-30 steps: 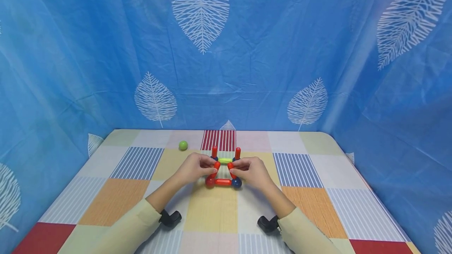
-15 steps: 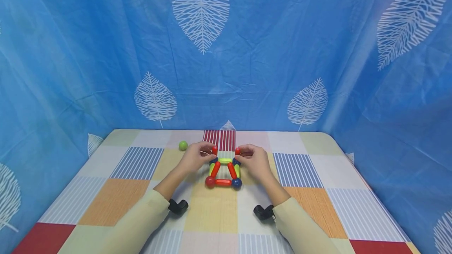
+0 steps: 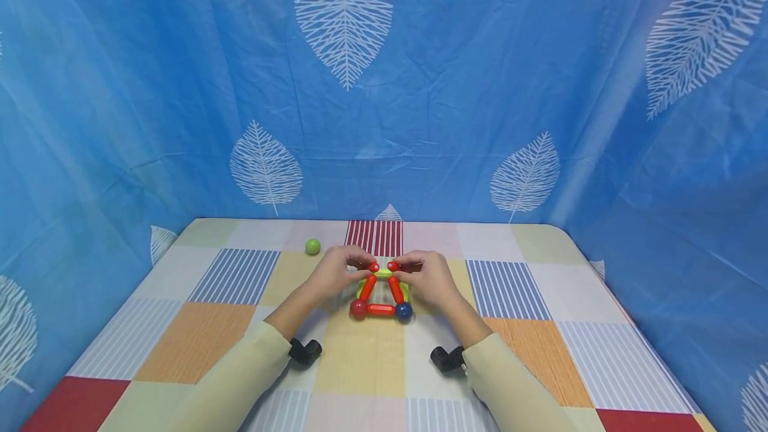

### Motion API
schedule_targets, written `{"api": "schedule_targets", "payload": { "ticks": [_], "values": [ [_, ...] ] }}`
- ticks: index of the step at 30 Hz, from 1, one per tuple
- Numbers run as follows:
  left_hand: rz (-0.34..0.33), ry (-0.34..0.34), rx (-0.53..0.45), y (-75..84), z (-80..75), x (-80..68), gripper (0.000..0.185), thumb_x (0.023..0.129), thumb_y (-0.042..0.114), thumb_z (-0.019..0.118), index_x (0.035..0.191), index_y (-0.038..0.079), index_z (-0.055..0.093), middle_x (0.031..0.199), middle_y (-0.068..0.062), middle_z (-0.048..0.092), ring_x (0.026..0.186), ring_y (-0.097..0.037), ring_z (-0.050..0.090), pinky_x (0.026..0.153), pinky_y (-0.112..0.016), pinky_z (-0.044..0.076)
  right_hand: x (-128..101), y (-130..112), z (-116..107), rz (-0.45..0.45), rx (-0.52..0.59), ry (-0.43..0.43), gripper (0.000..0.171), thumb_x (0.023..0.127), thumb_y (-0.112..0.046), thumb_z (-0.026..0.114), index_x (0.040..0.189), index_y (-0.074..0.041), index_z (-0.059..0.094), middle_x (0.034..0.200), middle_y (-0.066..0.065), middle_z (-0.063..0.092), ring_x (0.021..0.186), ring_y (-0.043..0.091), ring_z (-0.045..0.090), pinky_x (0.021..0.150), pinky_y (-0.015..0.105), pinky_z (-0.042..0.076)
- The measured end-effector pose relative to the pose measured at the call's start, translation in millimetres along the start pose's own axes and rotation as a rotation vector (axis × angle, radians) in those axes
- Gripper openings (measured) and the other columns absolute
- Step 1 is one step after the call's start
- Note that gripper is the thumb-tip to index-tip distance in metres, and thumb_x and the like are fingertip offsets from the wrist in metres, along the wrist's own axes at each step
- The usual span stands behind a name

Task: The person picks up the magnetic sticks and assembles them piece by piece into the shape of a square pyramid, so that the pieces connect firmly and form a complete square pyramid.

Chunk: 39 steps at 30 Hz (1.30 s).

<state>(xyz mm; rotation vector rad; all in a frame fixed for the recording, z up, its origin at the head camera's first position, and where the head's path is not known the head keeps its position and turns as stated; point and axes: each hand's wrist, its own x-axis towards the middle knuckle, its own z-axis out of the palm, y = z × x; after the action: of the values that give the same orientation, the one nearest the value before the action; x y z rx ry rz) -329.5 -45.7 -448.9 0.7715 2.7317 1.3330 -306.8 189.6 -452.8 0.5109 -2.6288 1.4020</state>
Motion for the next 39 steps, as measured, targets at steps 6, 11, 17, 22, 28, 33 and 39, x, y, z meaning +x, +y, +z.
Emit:
{"api": "schedule_targets", "payload": {
  "ticks": [6,11,17,22,28,33,39],
  "values": [
    [-0.032,-0.008,-0.004,1.5,1.2,-0.8,0.02,0.09,0.01,0.078,0.11,0.015,0.078,0.105,0.001,0.075,0.1,-0.016,0.071,0.093,-0.033,0.06,-1,2,-1,-0.025,0.02,-0.019,0.023,0.085,0.001,0.079,0.108,-0.004,0.079,0.103,0.013,0.078,0.095,0.025,0.075,0.086,0.034,0.062],
    [-0.043,-0.006,-0.015,2.2,0.0,-2.1,0.02,0.09,0.011,0.078,0.11,0.015,0.078,0.104,0.002,0.074,0.099,-0.015,0.07,0.092,-0.033,0.06,0,4,-1,-0.04,0.02,-0.031,0.022,0.085,-0.001,0.08,0.107,-0.005,0.079,0.103,0.012,0.078,0.095,0.024,0.074,0.088,0.035,0.061],
    [-0.076,-0.012,-0.036,1.9,-0.5,-2.8,0.021,0.089,0.011,0.079,0.11,0.016,0.078,0.103,0.003,0.074,0.098,-0.015,0.069,0.092,-0.033,0.06,-1,2,-2,-0.03,0.005,-0.039,0.022,0.086,-0.001,0.079,0.107,-0.006,0.079,0.104,0.01,0.078,0.095,0.021,0.074,0.087,0.032,0.061],
    [-0.079,-0.019,-0.047,-1.1,-5.8,-4.1,0.028,0.09,0.011,0.079,0.118,0.012,0.074,0.111,-0.003,0.074,0.102,-0.018,0.07,0.095,-0.036,0.059,-2,4,-5,-0.01,0.016,-0.035,0.027,0.086,-0.003,0.08,0.112,-0.003,0.077,0.11,0.012,0.077,0.097,0.023,0.075,0.087,0.029,0.061],
    [-0.066,0.086,-0.042,-12.5,-27.3,-6.0,0.025,0.092,0.006,0.075,0.116,0.005,0.073,0.115,-0.012,0.072,0.105,-0.025,0.07,0.097,-0.04,0.058,-16,3,-15,0.054,0.006,0.002,0.022,0.087,-0.009,0.081,0.109,-0.005,0.079,0.109,0.013,0.077,0.097,0.023,0.075,0.085,0.029,0.061],
    [-0.055,0.228,0.048,-27.5,-47.2,-2.3,0.02,0.092,0.006,0.075,0.112,0.005,0.074,0.112,-0.013,0.071,0.104,-0.029,0.069,0.096,-0.043,0.058,-30,0,-21,0.159,0.028,-0.01,0.018,0.09,-0.014,0.079,0.107,-0.007,0.079,0.109,0.011,0.078,0.094,0.013,0.072,0.08,0.022,0.058],
    [-0.093,0.277,0.107,-46.1,-63.0,2.2,0.02,0.092,0.009,0.075,0.112,0.007,0.075,0.117,-0.014,0.07,0.107,-0.036,0.067,0.094,-0.047,0.057,-44,-7,-21,0.24,0.067,-0.068,0.024,0.089,-0.016,0.079,0.11,-0.004,0.078,0.112,0.013,0.077,0.094,0.014,0.071,0.076,0.021,0.057]
  ]
}}
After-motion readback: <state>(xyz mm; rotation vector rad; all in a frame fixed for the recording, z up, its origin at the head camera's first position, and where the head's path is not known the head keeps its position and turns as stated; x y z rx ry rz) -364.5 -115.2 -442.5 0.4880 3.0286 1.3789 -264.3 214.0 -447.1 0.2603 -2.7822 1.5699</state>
